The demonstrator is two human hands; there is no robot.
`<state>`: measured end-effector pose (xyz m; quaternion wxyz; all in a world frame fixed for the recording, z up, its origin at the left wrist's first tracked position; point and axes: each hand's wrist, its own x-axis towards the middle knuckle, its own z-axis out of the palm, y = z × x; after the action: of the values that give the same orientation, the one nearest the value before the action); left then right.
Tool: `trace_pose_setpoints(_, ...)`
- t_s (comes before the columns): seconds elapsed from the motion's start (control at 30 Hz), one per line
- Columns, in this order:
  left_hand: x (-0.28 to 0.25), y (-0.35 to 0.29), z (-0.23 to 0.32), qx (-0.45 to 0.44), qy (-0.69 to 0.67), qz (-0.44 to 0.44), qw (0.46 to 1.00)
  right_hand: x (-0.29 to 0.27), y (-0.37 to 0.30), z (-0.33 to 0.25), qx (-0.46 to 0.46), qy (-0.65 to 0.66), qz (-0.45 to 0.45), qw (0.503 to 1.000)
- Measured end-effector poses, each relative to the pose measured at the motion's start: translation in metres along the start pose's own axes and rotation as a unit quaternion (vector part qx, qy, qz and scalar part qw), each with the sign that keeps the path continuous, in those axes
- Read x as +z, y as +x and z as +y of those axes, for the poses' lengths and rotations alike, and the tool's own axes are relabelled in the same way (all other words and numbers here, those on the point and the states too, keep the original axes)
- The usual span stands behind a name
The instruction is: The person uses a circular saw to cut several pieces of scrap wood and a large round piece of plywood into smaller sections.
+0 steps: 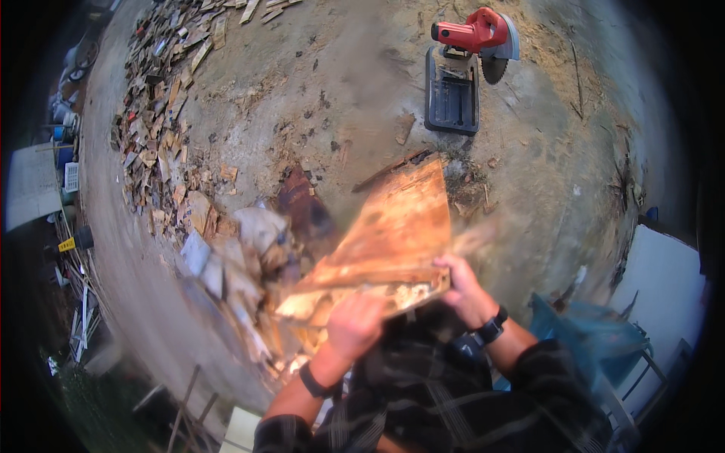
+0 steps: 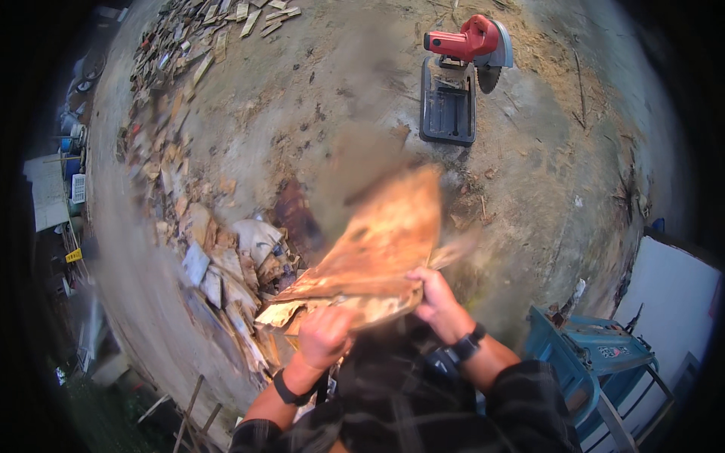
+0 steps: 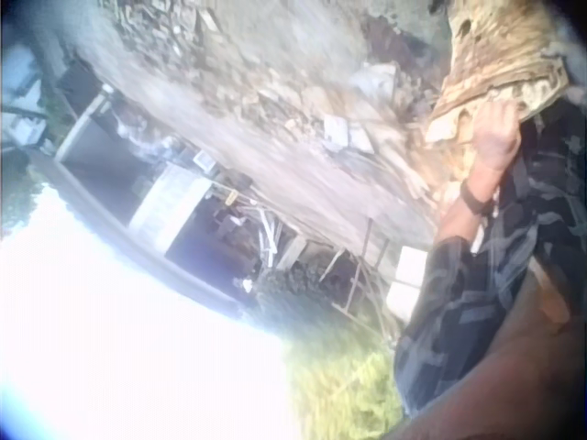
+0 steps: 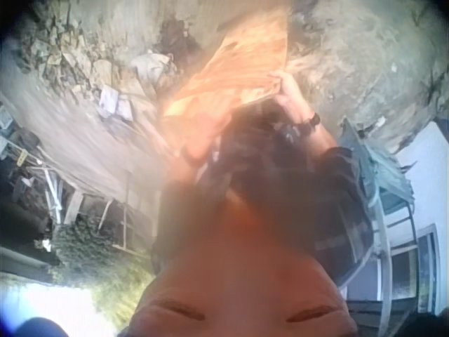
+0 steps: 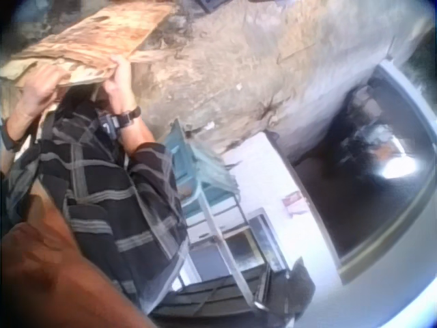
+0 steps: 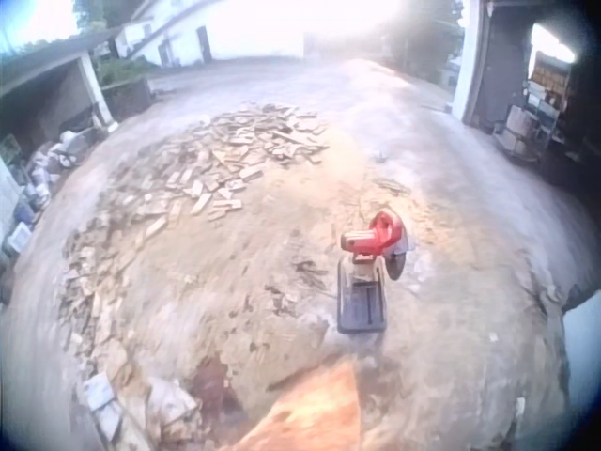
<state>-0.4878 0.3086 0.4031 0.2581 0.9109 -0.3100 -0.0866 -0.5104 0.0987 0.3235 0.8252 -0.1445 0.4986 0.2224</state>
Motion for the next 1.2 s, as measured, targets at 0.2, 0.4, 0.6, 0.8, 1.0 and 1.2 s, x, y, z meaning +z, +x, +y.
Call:
trace_pose_setpoints(0.2,-0.001,0.059,0.024,0.093,0.003,-0.004,0.996,-0.012,-0.030,-0.048,-0.021,0.065,-0.022,0.997)
trace_pose_setpoints(0.4,0.019,0.116,0.055,0.140,-0.050,0.019,0.989,-0.020,-0.073,-0.109,-0.098,0.068,-0.005,0.993)
trace_pose_setpoints(0.6,0.053,0.169,0.059,0.123,-0.152,0.049,0.979,-0.004,-0.085,-0.171,-0.176,-0.001,0.046,0.983)
trace_pose_setpoints(0.8,0.103,0.213,0.008,0.023,-0.236,0.070,0.969,0.020,-0.034,-0.221,-0.185,-0.104,-0.002,0.977)
trace_pose_setpoints(1.0,0.153,0.278,-0.144,-0.246,-0.326,0.039,0.912,0.054,0.032,-0.217,-0.200,-0.055,-0.080,0.975)
trace_pose_setpoints(1.2,0.179,0.286,-0.336,-0.343,-0.293,0.017,0.892,-0.021,0.100,-0.154,-0.144,-0.025,0.075,0.986)
